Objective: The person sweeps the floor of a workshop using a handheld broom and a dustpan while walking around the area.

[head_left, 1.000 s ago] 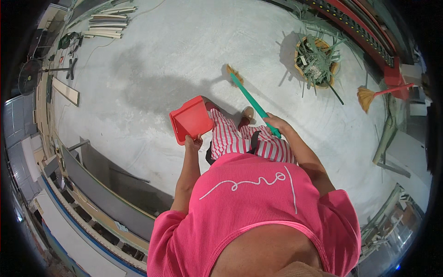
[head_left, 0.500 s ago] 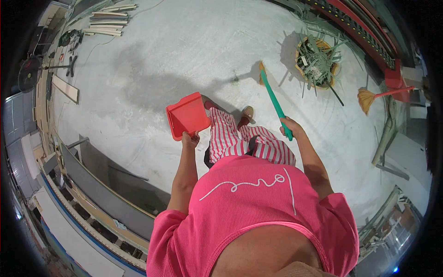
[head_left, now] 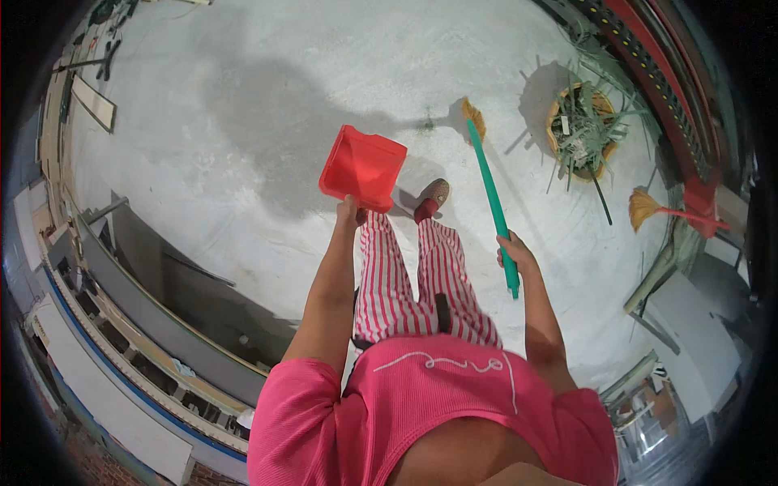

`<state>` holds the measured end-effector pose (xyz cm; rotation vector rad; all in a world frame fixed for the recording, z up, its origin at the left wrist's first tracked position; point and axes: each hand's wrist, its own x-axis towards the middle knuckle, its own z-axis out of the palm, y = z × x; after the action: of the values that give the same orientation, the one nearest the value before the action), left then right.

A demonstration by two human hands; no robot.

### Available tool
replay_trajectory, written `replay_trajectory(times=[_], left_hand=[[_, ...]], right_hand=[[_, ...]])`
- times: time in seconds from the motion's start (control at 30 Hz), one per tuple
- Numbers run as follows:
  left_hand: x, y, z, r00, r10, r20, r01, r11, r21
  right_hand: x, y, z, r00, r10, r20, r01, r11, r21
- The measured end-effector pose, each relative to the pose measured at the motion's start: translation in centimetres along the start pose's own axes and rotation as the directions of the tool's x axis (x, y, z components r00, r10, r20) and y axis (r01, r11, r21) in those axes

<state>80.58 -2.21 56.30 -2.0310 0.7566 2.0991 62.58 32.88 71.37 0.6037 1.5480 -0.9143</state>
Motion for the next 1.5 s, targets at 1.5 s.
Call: replay_trajectory(times=[1.5], left_hand=[[26.5, -4.9, 7.6, 0.953, -0.132, -0.272, 0.156, 0.985, 0.07]], right_hand=[[2.9, -0.7, 3.8, 1.0, 0.015, 0.01, -0.003, 0.682, -0.731]])
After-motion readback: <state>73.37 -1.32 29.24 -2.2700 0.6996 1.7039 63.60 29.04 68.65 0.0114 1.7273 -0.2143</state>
